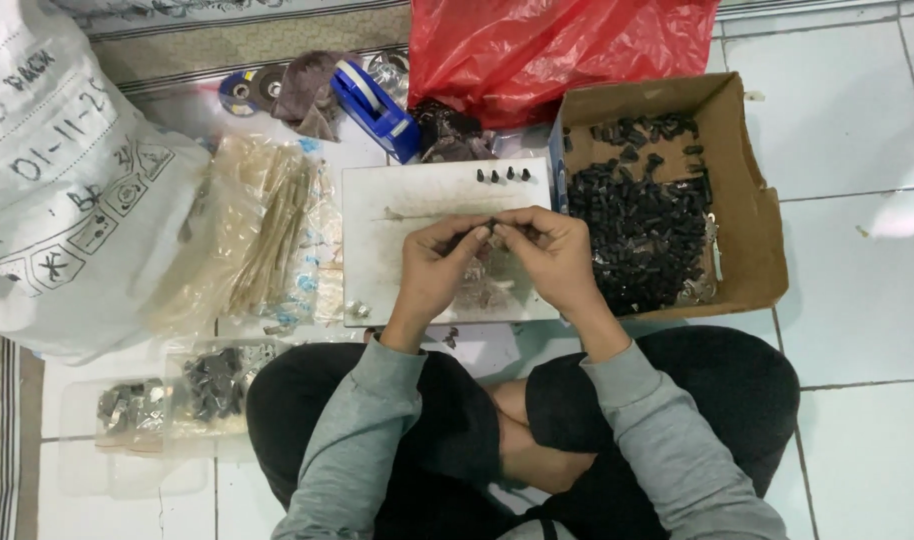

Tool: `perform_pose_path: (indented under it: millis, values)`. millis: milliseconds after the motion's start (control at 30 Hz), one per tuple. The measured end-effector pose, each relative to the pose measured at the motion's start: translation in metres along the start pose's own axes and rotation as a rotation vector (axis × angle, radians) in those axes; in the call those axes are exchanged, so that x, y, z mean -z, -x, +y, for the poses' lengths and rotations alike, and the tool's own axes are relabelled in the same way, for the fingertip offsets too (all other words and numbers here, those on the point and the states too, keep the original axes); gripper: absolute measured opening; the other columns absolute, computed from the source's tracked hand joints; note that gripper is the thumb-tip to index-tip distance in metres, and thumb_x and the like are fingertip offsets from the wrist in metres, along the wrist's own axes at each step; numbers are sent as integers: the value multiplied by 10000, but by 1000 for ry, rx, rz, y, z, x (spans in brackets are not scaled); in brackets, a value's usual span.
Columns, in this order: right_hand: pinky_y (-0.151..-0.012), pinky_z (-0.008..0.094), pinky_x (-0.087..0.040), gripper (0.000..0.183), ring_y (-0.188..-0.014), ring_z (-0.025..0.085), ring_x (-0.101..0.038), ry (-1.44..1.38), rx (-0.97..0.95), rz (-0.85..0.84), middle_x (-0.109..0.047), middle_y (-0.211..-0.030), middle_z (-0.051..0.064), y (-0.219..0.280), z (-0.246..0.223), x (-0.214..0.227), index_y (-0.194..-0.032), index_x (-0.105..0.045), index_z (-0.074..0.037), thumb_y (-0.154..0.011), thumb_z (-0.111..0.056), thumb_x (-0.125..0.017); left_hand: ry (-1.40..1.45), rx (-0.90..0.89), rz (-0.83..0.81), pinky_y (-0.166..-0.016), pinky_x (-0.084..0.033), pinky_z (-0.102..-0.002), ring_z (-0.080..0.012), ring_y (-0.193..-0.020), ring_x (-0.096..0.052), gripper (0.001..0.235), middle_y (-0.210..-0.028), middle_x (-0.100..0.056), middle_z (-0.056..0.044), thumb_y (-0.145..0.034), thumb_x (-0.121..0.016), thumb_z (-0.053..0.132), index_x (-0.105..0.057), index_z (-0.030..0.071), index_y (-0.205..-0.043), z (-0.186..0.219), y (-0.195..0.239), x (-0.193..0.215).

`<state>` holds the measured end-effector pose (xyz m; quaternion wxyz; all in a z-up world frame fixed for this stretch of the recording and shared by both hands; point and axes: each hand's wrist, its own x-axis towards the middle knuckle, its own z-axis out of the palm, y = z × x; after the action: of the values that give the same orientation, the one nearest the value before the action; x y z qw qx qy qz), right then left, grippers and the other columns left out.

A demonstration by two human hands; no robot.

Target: Arranging small black metal fasteners or rivets onto a white template with holes while sitting on the floor.

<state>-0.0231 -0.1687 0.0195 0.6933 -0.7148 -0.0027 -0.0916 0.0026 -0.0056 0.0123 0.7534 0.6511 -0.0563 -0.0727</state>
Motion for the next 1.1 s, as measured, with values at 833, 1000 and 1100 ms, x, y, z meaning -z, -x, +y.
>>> perform_pose_path:
  millis: [833,1000,1100]
  values:
    - [-637,373,-542,111,-723,225,-656,336,-21,-28,-650,-764,178,7,-13,-5,-1012,-670,25,-1034,-36,-580,-79,-59,14,-684,-615,-328,-198,-805,-734,105,-902,-766,-160,-925,-774,69,-800,38,-1022,-4,-2,-4]
    - [-671,305,-551,161,-706,140,-602,97,-216,1,-654,-759,84,7,21,-3,-998,-669,11,-1053,-84,-553,17,-31,38,-706,-624,-348,-176,-834,-702,123,-921,-758,-154,-926,-780,69,-782,6,-1031,-20,-1,-8]
    - [-644,284,-580,129,-709,144,-648,-18,-202,0,-673,-769,106,2,28,0,-1026,-694,28,-1036,-69,-608,107,77,37,-692,-637,-332,-181,-795,-714,154,-908,-746,-152,-937,-760,77,-762,-7,-1067,-15,-4,-8]
